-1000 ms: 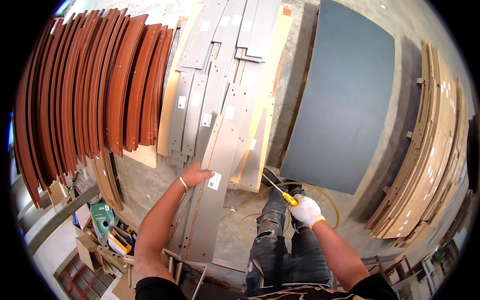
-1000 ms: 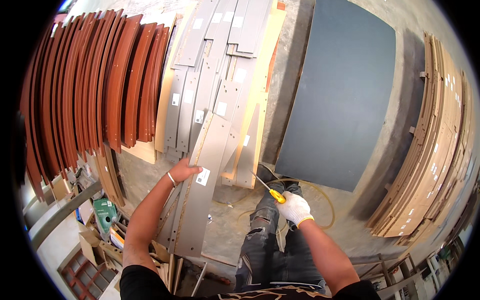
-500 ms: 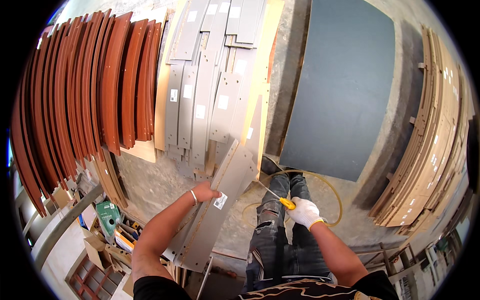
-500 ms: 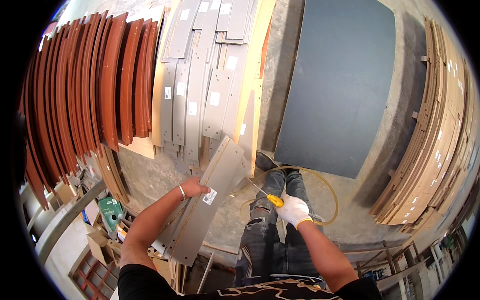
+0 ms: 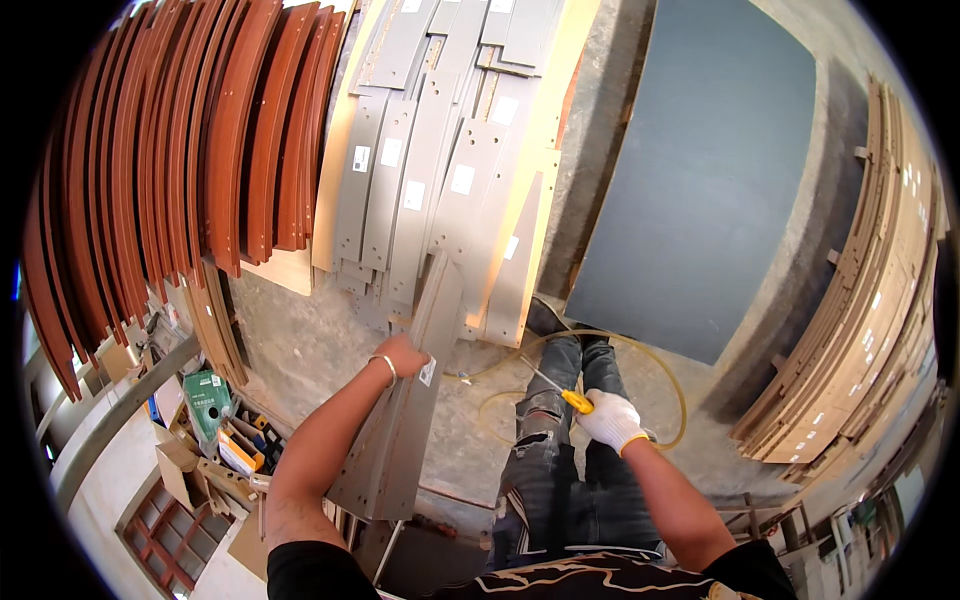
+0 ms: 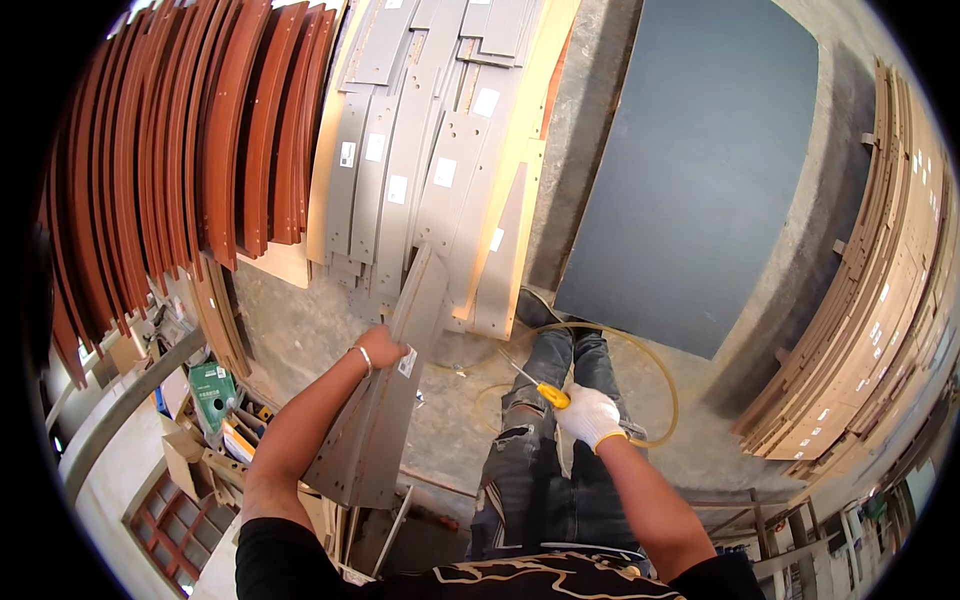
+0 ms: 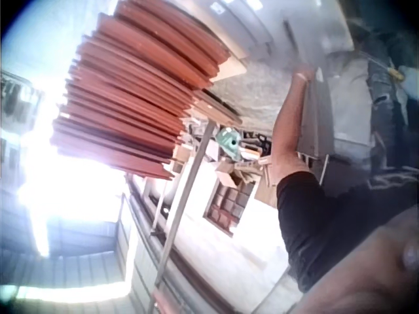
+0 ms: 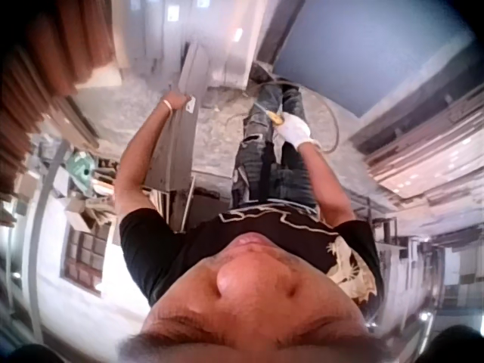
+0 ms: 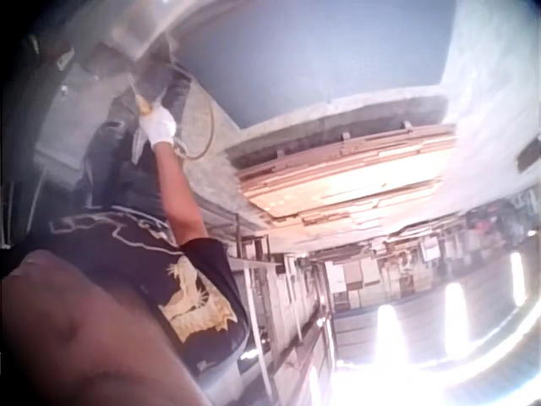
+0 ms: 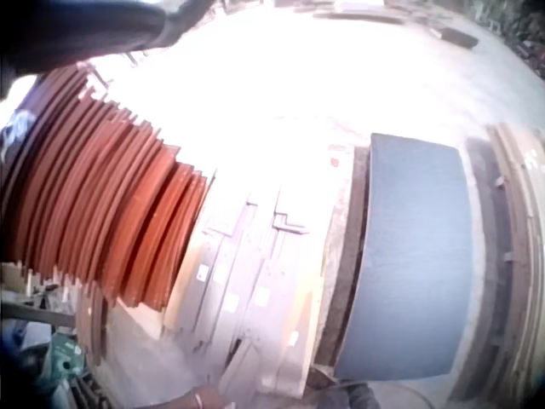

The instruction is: The person repeatedly picks up rectangular wooden panels from a large stack and places them onto a separate pile on the floor. The person handles the panels one at a time, moving them from a vertical rack to a horizontal stack.

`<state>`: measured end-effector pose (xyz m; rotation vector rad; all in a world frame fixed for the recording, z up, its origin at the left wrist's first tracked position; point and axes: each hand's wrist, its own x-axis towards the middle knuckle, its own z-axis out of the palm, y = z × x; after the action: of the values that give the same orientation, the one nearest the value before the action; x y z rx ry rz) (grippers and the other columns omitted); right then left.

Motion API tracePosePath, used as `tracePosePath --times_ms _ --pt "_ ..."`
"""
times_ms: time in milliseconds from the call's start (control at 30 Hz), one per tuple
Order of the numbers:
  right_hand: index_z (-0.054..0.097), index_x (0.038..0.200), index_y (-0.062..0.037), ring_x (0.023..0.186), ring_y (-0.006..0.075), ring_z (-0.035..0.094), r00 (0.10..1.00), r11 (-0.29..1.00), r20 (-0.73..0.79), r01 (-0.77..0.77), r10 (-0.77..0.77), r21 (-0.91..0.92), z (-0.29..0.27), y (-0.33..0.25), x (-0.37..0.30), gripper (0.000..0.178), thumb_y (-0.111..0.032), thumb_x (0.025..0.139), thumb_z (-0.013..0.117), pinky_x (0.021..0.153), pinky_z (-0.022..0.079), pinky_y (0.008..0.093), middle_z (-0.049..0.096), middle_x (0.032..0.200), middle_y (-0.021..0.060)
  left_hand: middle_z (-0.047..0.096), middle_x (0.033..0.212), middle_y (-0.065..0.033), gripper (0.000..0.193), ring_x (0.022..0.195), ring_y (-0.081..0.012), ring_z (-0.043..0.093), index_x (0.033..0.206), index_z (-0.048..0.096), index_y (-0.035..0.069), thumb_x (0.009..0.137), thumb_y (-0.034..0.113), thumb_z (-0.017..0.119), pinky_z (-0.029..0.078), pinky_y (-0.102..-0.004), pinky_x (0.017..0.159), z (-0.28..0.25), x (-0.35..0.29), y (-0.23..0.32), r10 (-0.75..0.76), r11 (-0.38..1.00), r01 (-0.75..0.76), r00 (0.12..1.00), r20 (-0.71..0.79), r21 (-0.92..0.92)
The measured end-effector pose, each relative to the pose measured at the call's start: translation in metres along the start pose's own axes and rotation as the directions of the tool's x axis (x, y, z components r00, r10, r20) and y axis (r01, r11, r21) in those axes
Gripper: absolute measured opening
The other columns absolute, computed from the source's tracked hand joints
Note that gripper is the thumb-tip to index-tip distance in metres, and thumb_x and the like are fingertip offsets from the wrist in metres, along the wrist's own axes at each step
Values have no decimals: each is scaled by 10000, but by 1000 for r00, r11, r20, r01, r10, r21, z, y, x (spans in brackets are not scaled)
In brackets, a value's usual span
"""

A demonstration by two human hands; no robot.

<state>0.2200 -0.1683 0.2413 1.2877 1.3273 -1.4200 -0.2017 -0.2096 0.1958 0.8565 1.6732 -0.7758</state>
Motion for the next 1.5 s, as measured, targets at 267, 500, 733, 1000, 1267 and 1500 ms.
tracePosePath --times_ms 267,500,733,1000,1267,1500 --pt "681 1197 -100 1062 390 690 1000 1000 2 13 -13 8 7 3 -2 448 -439 911 616 923 539 481 731 1107 201 719 1066 -258 513 987 -402 707 1185 627 -41 828 304 756 543 -443 880 29 -56 -14 139 843 -313 913 -384 -438" --pt "668 1236 -140 1076 391 685 999 999 -29 -31 32 28 -7 9 -6 438 -439 923 601 944 531 484 729 1120 198 719 1072 -130 380 957 -231 689 1147 616 -32 849 117 799 536 -350 863 6 -99 14 -74 616 -549 673 -736 -564" --pt "665 1229 -136 1065 391 688 998 998 -57 -29 32 49 -9 11 -4 442 -447 920 610 931 535 482 728 1111 202 681 1185 -95 402 1059 -197 628 1187 655 -44 855 98 831 505 -345 944 -7 -94 48 -347 502 -683 403 -847 -531" --pt "672 1175 -131 1078 371 682 999 999 -40 -23 25 48 -2 -2 -4 416 -450 909 650 921 533 473 730 1097 181 677 1215 -115 471 1071 -218 633 1212 635 -92 846 117 845 503 -358 964 -9 -54 69 -471 373 -744 363 -804 -554" --pt "678 1181 -109 1049 378 693 993 999 -115 -22 27 48 -6 0 -8 433 -449 915 637 937 532 471 734 1094 183 686 1166 -98 397 1039 -207 640 1162 665 -58 829 76 834 505 -348 957 -1 -53 67 -442 419 -713 380 -813 -562" --pt "752 1045 -84 1002 379 706 947 998 -316 52 -62 -40 -63 -29 -17 369 -405 924 615 891 554 472 743 1030 191 689 1139 -109 347 1017 -210 641 1105 669 -52 813 50 825 503 -353 946 15 -101 62 -495 268 -807 352 -794 -525"
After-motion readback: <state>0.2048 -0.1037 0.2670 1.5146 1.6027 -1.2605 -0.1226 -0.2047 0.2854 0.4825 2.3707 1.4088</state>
